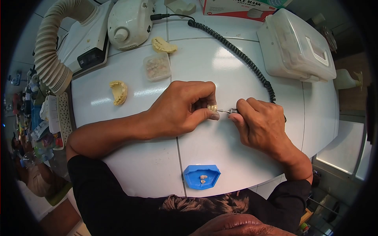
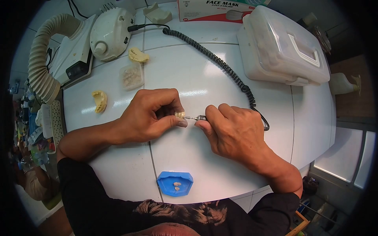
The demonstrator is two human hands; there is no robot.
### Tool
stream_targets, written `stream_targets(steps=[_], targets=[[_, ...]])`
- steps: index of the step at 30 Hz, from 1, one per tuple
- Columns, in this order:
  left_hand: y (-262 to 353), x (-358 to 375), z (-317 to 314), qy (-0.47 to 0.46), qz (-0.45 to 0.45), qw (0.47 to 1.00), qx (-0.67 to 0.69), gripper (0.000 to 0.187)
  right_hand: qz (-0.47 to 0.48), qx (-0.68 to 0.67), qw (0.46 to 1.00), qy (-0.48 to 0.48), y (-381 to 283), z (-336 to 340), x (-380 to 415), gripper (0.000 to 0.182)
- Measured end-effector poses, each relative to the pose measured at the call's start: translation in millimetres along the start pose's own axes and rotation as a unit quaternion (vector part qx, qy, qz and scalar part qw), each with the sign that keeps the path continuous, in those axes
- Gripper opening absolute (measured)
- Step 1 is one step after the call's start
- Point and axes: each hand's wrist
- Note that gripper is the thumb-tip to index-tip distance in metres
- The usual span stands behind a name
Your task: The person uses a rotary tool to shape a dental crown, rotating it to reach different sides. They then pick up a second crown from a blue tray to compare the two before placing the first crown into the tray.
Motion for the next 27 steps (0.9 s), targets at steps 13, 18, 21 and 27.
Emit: stream_targets(steps=[13, 18, 21, 27], targets=[[-2.2, 0.7, -1.7, 0.004, -0.002, 1.0, -0.008, 0.018, 0.004, 0.024, 1.0, 0.013, -3.5, -2.4, -0.2, 0.038], [-1.4, 0.8, -1.0, -0.003, 0.004, 1.0, -0.003, 0.018, 0.006, 0.02, 1.0, 0.011, -2.2, -2.6, -0.2, 0.038], [0.0, 0.8, 0.6, 0.002, 0.002, 1.0, -0.005, 0.019, -0.009, -0.002, 1.0, 0.012, -1.6, -2.0, -0.7, 0.037], [-3.4, 1.1, 3.2, 0.039, -0.007, 0.999, -0.008, 0.022, -0.026, -0.041, 0.999, -0.02, 5.7, 7.2, -6.4, 0.038]])
Point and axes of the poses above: each hand's wrist, its own x-axis away from the middle knuckle, its own z-axis out of the back of the hand, y = z × x, and after that the axes turned 5 degrees about -x, right-handed
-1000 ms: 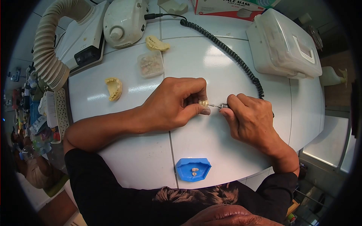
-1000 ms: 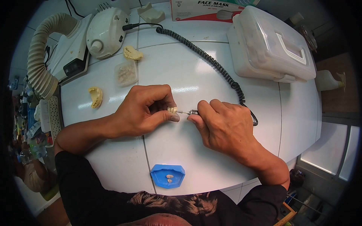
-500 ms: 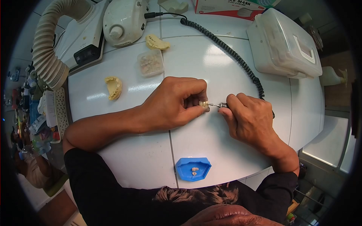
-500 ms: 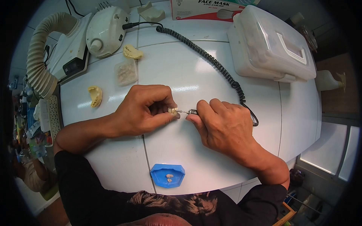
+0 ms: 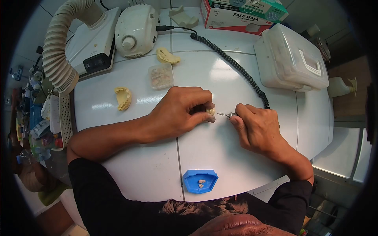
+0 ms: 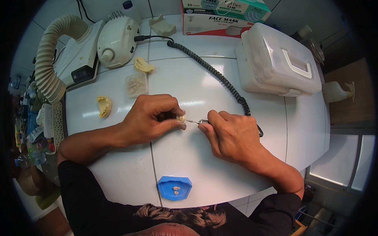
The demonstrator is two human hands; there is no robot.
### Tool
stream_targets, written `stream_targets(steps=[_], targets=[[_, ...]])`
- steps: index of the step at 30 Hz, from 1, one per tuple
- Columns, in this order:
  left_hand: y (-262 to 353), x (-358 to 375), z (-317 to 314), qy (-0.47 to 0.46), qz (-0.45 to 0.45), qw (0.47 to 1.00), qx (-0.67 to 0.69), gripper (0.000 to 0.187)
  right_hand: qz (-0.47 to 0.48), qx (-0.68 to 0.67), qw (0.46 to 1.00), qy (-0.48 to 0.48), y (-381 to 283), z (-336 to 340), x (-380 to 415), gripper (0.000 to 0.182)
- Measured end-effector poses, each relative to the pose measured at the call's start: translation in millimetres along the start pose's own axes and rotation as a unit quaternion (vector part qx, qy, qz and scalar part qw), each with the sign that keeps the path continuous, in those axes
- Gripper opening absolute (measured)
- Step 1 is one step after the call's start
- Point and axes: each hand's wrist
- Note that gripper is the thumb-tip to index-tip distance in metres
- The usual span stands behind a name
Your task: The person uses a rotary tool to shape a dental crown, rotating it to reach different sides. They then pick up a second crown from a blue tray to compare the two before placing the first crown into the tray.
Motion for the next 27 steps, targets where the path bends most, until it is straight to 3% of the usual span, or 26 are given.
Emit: stream_targets(steps=[13, 20, 27], targets=[[-3.5, -8.7, 8.0, 0.044, 0.008, 0.997, -0.065, 0.026, 0.022, 0.001, 0.998, -0.06, 19.7, 12.8, -40.6, 0.039], [-8.1, -9.4, 4.5, 0.025, -0.014, 0.996, -0.085, 0.027, 0.077, 0.01, 0.997, 0.027, 31.4, 0.8, -18.1, 0.028], [4.3, -8.8, 6.8, 0.006, 0.023, 0.997, -0.073, 0.022, 0.1, 0.065, 0.993, 0.023, 34.0, 1.8, -22.1, 0.031]])
Point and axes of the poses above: each hand's wrist, its own x-axis away from the middle knuckle, its own z-axis out of the back of the hand, y = z × x, and after that the axes turned 5 degrees about -x, right-handed
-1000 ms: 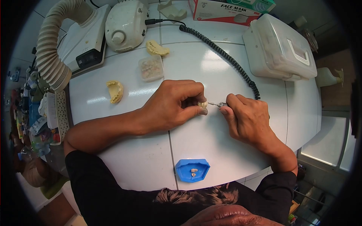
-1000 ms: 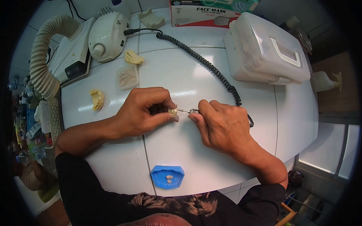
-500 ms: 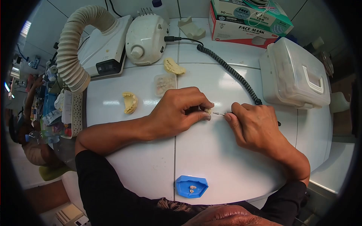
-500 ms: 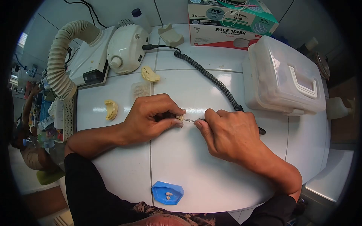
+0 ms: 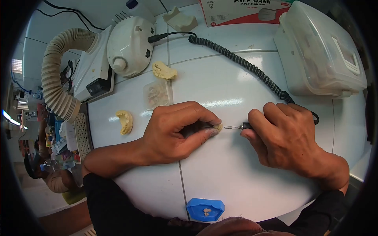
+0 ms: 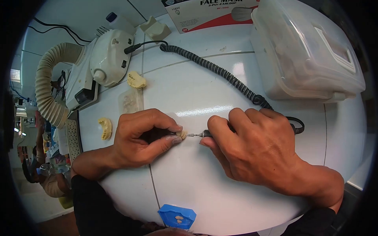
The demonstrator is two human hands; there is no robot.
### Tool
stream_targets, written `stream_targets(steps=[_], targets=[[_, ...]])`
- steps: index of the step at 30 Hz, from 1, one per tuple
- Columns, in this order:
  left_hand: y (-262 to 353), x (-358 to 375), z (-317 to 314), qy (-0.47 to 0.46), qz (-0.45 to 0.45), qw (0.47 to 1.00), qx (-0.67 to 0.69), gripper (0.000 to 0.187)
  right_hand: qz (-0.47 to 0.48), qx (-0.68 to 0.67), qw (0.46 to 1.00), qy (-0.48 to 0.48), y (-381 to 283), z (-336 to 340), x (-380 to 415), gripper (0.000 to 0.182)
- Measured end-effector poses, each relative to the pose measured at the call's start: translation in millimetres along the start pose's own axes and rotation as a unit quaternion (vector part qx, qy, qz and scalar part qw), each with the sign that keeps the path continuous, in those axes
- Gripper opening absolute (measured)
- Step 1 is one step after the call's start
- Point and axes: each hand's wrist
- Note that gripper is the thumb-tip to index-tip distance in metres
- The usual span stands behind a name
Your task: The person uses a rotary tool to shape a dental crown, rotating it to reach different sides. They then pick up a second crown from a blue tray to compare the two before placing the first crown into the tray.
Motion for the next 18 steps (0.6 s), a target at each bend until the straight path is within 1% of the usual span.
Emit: stream_targets(steps=[2, 5, 18], targets=[[-2.7, -0.4, -1.0, 0.003, -0.005, 1.0, -0.002, 0.022, 0.013, 0.023, 1.0, 0.005, 0.4, 0.2, -1.3, 0.033], [-10.3, 0.1, -2.6, 0.007, -0.045, 0.999, -0.002, 0.024, 0.027, 0.038, 0.999, 0.013, 0.1, 0.7, -4.0, 0.033], [-7.4, 0.8, -1.7, -0.014, -0.042, 0.999, 0.011, 0.021, 0.05, 0.045, 0.998, -0.005, -2.2, 2.0, -5.2, 0.031]])
Point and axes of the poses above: each hand's wrist, its own x-axis away from the middle knuckle, its own z-axis out of the back of the hand, y = z × x, and after that the axes turned 5 degrees about -x, right-handed
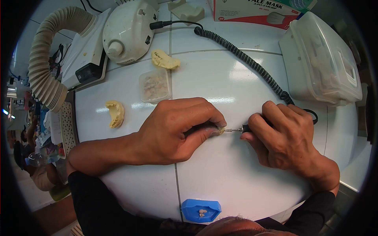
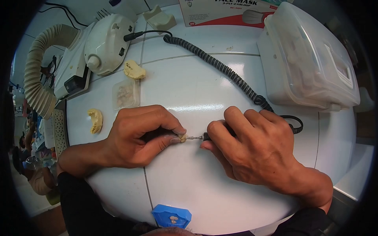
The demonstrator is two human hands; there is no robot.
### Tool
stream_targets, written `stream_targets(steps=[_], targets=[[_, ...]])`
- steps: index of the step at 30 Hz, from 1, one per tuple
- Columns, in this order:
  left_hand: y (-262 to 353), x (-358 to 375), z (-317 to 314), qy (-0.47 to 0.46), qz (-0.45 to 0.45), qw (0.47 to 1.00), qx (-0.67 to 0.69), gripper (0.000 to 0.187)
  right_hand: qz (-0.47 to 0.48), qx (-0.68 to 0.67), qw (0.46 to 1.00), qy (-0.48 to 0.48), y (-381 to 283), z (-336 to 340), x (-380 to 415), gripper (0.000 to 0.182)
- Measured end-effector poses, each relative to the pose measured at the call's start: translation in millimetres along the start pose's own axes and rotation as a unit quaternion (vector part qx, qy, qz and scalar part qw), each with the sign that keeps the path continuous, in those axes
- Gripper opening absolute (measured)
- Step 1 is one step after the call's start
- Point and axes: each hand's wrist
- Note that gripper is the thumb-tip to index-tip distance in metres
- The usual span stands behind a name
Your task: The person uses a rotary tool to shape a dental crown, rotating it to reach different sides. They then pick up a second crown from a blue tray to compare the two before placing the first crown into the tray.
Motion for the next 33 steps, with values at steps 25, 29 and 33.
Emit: stream_targets(steps=[25, 29, 33], targets=[[1.1, -0.5, -1.2, 0.002, -0.023, 0.999, -0.025, 0.024, -0.009, 0.012, 1.0, 0.017, -4.9, -3.7, 1.5, 0.03], [2.1, -0.7, -0.2, -0.001, -0.021, 0.999, -0.028, 0.023, 0.002, 0.026, 0.999, 0.022, -3.8, -5.0, 2.1, 0.033], [1.7, -0.5, 0.1, -0.003, -0.019, 0.999, -0.031, 0.023, 0.003, 0.026, 0.999, 0.028, -4.3, -6.2, 2.1, 0.034]])
Point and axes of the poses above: each hand's wrist, its own x-axis away from the middle knuckle, its own z-axis out of the back of the hand, y = z × x, and after that the axes turned 5 degrees about -x, right-handed
